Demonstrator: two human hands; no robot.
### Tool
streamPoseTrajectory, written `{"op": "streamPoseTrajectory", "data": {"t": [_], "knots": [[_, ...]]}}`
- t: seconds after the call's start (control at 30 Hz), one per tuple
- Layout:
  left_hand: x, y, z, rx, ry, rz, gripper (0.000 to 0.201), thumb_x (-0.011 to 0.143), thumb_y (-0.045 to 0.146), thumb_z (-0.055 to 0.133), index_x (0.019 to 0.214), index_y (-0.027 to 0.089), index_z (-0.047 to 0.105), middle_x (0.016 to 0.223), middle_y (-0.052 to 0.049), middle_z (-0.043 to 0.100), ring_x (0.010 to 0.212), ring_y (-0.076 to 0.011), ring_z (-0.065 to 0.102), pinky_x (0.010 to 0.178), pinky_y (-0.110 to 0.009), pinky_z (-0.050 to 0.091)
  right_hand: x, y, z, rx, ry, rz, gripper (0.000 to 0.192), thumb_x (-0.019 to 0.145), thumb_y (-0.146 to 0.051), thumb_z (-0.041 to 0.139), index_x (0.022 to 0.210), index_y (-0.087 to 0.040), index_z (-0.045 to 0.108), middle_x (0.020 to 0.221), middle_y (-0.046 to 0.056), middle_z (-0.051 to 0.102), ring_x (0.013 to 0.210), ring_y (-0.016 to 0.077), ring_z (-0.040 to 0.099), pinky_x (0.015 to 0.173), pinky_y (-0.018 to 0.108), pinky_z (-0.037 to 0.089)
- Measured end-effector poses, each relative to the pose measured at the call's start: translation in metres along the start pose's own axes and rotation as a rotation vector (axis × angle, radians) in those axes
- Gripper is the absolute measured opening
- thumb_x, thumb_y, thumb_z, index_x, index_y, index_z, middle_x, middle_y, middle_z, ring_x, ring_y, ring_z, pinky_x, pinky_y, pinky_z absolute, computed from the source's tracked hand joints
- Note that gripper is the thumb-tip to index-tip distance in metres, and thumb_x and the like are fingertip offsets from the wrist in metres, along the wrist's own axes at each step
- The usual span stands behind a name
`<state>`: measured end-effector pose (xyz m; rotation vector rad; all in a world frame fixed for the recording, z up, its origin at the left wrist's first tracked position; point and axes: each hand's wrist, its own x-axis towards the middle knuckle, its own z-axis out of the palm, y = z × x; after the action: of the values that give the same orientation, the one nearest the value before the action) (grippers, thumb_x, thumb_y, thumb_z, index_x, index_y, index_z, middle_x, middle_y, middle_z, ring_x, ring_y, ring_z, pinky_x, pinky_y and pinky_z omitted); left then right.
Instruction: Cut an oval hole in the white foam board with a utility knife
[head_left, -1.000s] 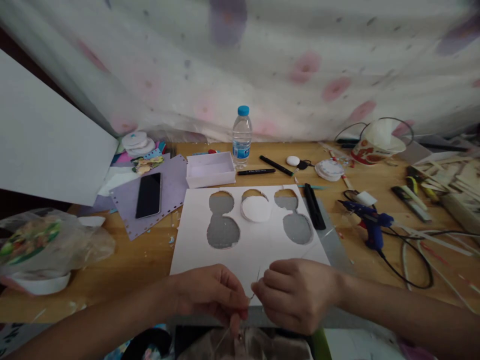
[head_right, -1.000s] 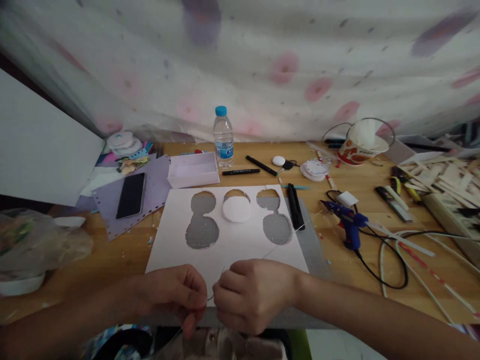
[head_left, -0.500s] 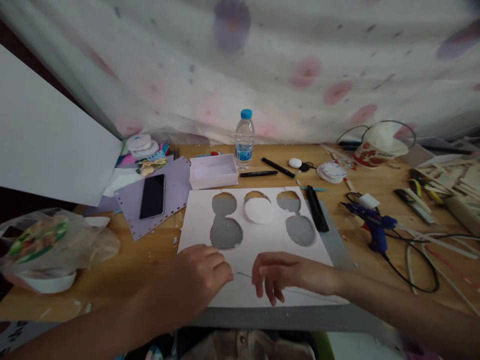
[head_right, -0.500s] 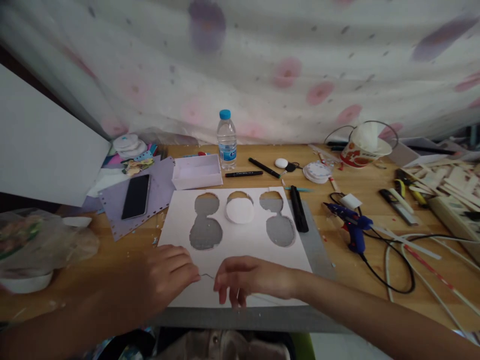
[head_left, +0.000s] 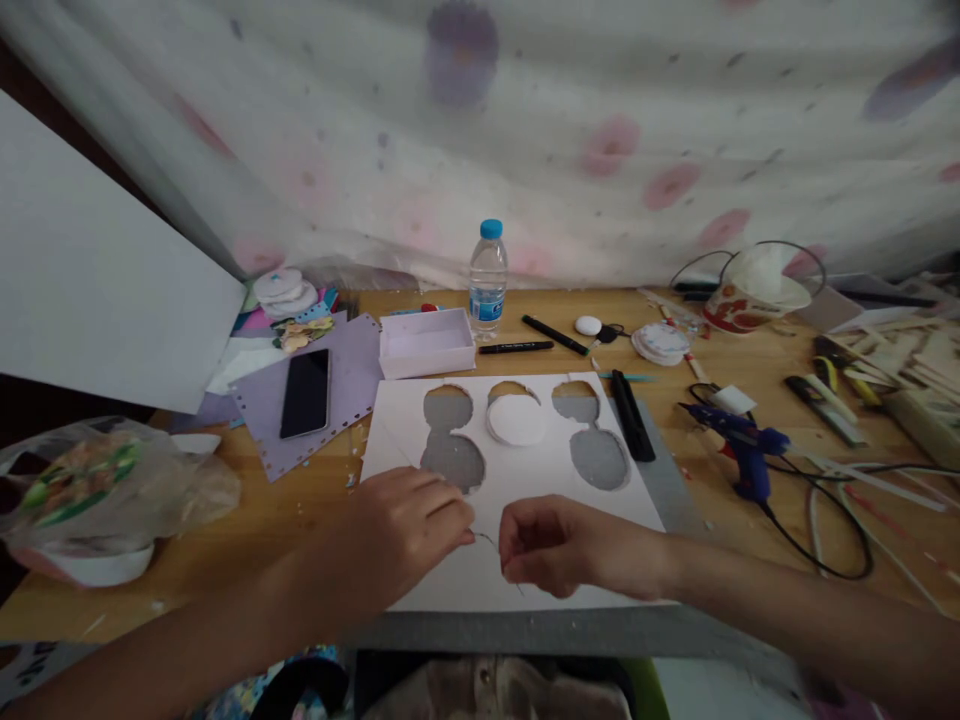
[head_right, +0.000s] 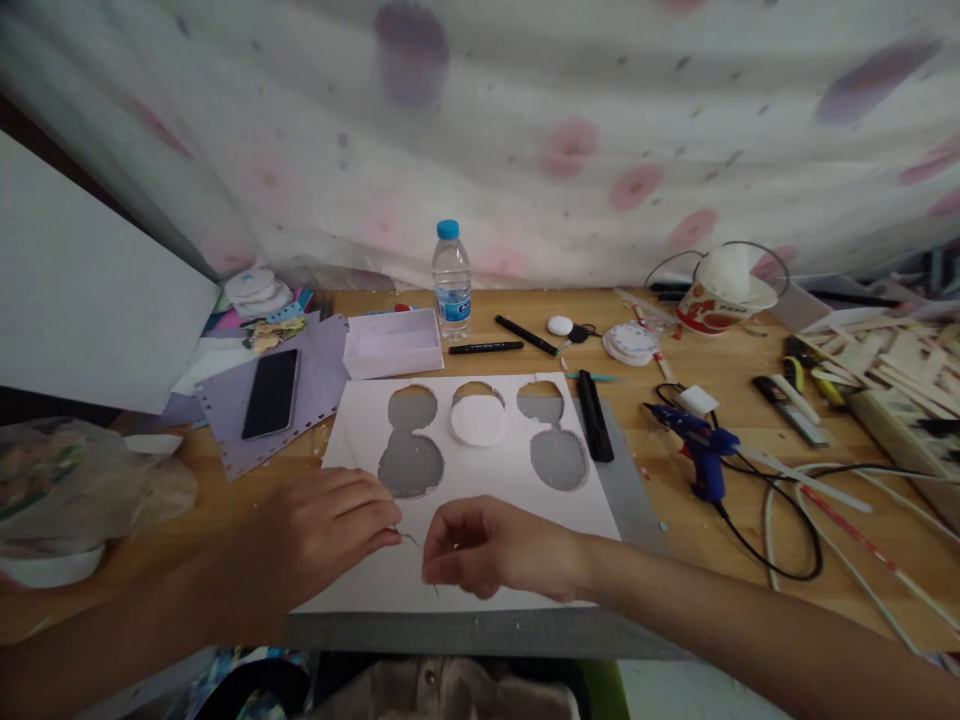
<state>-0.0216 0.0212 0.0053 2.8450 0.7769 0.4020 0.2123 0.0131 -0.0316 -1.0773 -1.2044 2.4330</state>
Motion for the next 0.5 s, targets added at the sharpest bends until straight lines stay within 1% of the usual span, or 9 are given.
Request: {"op": "streamPoseTrajectory", "data": {"t": [0.1, 0.17, 0.23, 0.3, 0.37, 0.4, 0.43, 0.47, 0.5], "knots": [[0.0, -0.002, -0.004, 0.068, 0.06, 0.081, 0.022, 0.099, 0.011, 0.041, 0.094, 0.014, 0.062, 0.086, -0.004, 0.067, 0.084, -0.017, 0.062, 0.078, -0.031, 0.05, -0.001, -0.004, 0.002, -0.163, 0.117, -0.047, 0.033, 0.07, -0.039, 0.08, 0.073, -0.015, 0.057, 0.063, -0.006, 0.055, 0.054, 0.0049, 0.042, 0.048, 0.018, 0.031], [-0.002, 0.0, -0.005, 0.099, 0.108, 0.129, 0.026, 0.098, 0.008, 0.037, 0.099, 0.011, 0.063, 0.088, -0.007, 0.068, 0.086, -0.0182, 0.064, 0.078, -0.031, 0.05, -0.004, -0.005, 0.002, -0.335, 0.174, -0.101, 0.027, 0.075, -0.036, 0.074, 0.071, -0.016, 0.056, 0.06, -0.007, 0.052, 0.052, 0.0055, 0.041, 0.048, 0.019, 0.031], [-0.005, 0.004, -0.003, 0.014, 0.116, 0.08, 0.028, 0.098, 0.009, 0.036, 0.099, 0.013, 0.064, 0.086, -0.006, 0.069, 0.083, -0.0175, 0.065, 0.076, -0.03, 0.05, -0.009, -0.005, 0.002, -0.662, 0.237, -0.286, 0.017, 0.083, -0.027, 0.064, 0.072, -0.017, 0.057, 0.057, -0.006, 0.049, 0.05, 0.0063, 0.039, 0.046, 0.021, 0.03], [-0.007, 0.01, 0.0, -0.254, 0.031, -0.147, 0.025, 0.097, 0.013, 0.04, 0.093, 0.017, 0.065, 0.082, -0.003, 0.069, 0.078, -0.0146, 0.065, 0.072, -0.026, 0.049, -0.014, -0.003, 0.001, -1.146, 0.287, -0.643, 0.017, 0.088, -0.015, 0.054, 0.072, -0.017, 0.059, 0.06, -0.003, 0.053, 0.05, 0.0083, 0.042, 0.046, 0.024, 0.027], [-0.006, 0.013, 0.006, -0.697, -0.169, -0.475, 0.017, 0.093, 0.021, 0.049, 0.085, 0.019, 0.064, 0.077, 0.001, 0.069, 0.071, -0.0124, 0.064, 0.068, -0.023, 0.049, -0.018, -0.001, 0.0, -1.582, 0.31, -1.044, 0.024, 0.09, -0.009, 0.049, 0.071, -0.017, 0.061, 0.063, 0.001, 0.058, 0.051, 0.0113, 0.045, 0.045, 0.029, 0.025], [-0.005, 0.013, 0.01, -0.942, -0.289, -0.619, 0.015, 0.09, 0.027, 0.054, 0.082, 0.019, 0.062, 0.073, 0.001, 0.069, 0.068, -0.012, 0.064, 0.065, -0.023, 0.049, -0.018, 0.001, -0.002, -1.723, 0.314, -1.199, 0.024, 0.091, -0.009, 0.049, 0.071, -0.017, 0.061, 0.062, 0.003, 0.059, 0.051, 0.0126, 0.046, 0.044, 0.031, 0.023], [-0.004, 0.012, 0.014, -1.167, -0.397, -0.721, 0.018, 0.087, 0.034, 0.058, 0.08, 0.018, 0.06, 0.071, 0.001, 0.068, 0.065, -0.0121, 0.063, 0.064, -0.023, 0.05, -0.017, 0.003, -0.004, -1.807, 0.323, -1.304, 0.023, 0.091, -0.011, 0.05, 0.072, -0.016, 0.062, 0.061, 0.003, 0.06, 0.05, 0.0134, 0.046, 0.043, 0.032, 0.022], [-0.002, 0.01, 0.019, -1.34, -0.475, -0.779, 0.023, 0.083, 0.04, 0.06, 0.079, 0.017, 0.059, 0.069, 0.001, 0.066, 0.063, -0.0123, 0.062, 0.063, -0.024, 0.05, -0.016, 0.005, -0.006, -1.842, 0.332, -1.353, 0.021, 0.091, -0.012, 0.051, 0.075, -0.015, 0.063, 0.061, 0.003, 0.06, 0.049, 0.014, 0.047, 0.042, 0.032, 0.023], [-0.002, 0.006, 0.023, -1.431, -0.508, -0.807, 0.027, 0.081, 0.043, 0.062, 0.078, 0.017, 0.057, 0.067, 0.001, 0.065, 0.061, -0.0123, 0.061, 0.062, -0.025, 0.05, -0.014, 0.007, -0.009, -1.839, 0.342, -1.333, 0.018, 0.092, -0.012, 0.051, 0.08, -0.015, 0.064, 0.061, 0.003, 0.06, 0.05, 0.0141, 0.049, 0.043, 0.031, 0.024]]}}
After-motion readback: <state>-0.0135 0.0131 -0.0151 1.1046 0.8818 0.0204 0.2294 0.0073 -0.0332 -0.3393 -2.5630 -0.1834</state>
